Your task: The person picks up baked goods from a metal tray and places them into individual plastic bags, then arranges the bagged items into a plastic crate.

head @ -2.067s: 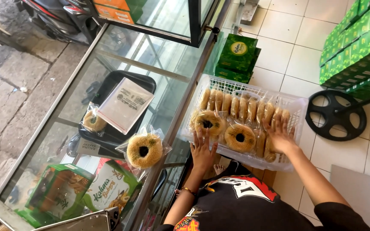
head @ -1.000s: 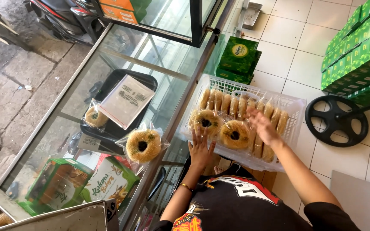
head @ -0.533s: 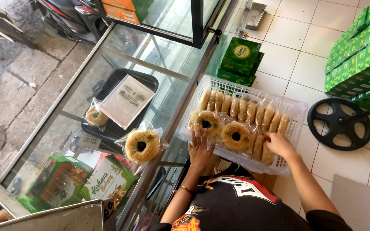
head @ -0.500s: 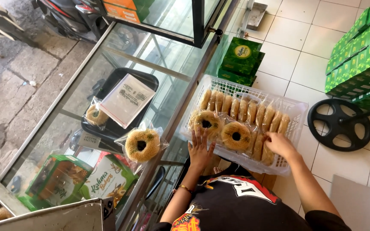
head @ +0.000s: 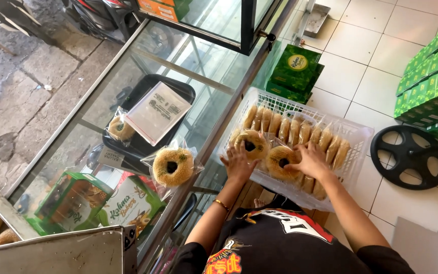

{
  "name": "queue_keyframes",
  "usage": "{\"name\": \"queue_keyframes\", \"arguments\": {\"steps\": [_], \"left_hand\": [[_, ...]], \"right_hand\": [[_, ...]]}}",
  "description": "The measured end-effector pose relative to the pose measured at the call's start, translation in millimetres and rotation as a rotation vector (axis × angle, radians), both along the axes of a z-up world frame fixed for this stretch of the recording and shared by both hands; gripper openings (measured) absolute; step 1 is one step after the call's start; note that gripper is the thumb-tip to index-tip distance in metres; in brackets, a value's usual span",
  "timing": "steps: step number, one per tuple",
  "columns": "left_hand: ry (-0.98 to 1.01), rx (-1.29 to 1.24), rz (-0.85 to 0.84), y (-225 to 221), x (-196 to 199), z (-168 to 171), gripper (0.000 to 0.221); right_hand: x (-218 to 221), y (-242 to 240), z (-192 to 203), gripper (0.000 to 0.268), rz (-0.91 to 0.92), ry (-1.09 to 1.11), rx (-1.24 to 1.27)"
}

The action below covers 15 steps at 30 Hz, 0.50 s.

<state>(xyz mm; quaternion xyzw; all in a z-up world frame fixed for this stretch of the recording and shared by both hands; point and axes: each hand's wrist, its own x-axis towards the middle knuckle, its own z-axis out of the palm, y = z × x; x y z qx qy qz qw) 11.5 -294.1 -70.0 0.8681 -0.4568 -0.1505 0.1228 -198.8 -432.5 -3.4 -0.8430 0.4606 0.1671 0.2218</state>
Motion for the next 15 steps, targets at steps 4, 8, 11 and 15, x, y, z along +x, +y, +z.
{"name": "queue_keyframes", "arguments": {"steps": [4, 8, 11, 15], "left_hand": [[0.114, 0.142, 0.093, -12.8, 7.9, 20.5, 0.134], [0.028, 0.217, 0.056, -15.3, 5.1, 25.2, 0.123], [-0.023, 0.025, 0.016, -9.6, 0.0, 35.4, 0.112], [0.025, -0.143, -0.017, -10.7, 3.0, 53.3, 0.103]], "right_hand": [[-24.1, -17.2, -18.7, 0.100, 0.066, -0.106, -0.042], [-40.3, -27.5, -14.5, 0.095, -0.180, -0.409, 0.372], [-45.8, -33.9, -30.7, 0.111, -0.183, -0.466, 0.470], [-51.0, -40.0, -64.2, 0.118, -0.093, -0.380, 0.538]]}}
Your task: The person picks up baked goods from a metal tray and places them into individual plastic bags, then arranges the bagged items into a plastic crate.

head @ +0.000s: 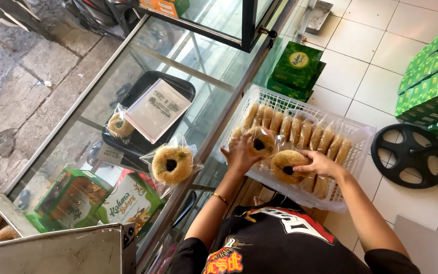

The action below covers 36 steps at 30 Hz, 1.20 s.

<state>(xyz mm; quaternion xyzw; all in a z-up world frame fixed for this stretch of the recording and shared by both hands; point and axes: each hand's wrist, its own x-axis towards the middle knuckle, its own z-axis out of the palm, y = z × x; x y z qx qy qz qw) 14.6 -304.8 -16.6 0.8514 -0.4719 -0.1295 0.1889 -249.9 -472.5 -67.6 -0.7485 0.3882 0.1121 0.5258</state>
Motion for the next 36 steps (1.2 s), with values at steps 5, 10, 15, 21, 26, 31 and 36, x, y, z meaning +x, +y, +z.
{"name": "queue_keyframes", "arguments": {"steps": [5, 10, 15, 21, 26, 31, 36], "left_hand": [[0.305, 0.063, -0.015, -7.8, 13.2, -15.5, 0.099], [0.805, -0.224, 0.121, -32.1, 16.1, -97.2, 0.098], [0.258, -0.108, 0.111, -40.9, 25.1, -137.7, 0.060], [0.677, 0.006, 0.082, -44.3, 36.6, -122.3, 0.046], [0.973, -0.199, 0.154, -45.8, 34.0, -142.5, 0.037], [0.927, -0.296, 0.183, -50.1, 26.4, -146.8, 0.035], [1.300, -0.603, 0.051, -7.6, 28.6, -81.8, 0.033]], "right_hand": [[-1.0, -2.9, 7.0, 0.119, -0.012, -0.053, -0.001], [-14.3, -16.8, 25.6, 0.108, -0.074, -0.168, 0.048], [-19.6, -20.2, 22.9, 0.080, -0.269, -0.486, 0.359], [2.0, -6.5, -32.7, 0.069, -0.681, -0.638, 0.490], [31.5, 5.3, -58.6, 0.095, -0.806, -0.448, 0.398], [47.7, 18.0, -20.8, 0.113, -0.831, -0.435, 0.467], [68.2, 19.7, 47.1, 0.106, -0.696, -0.595, 0.507]]}}
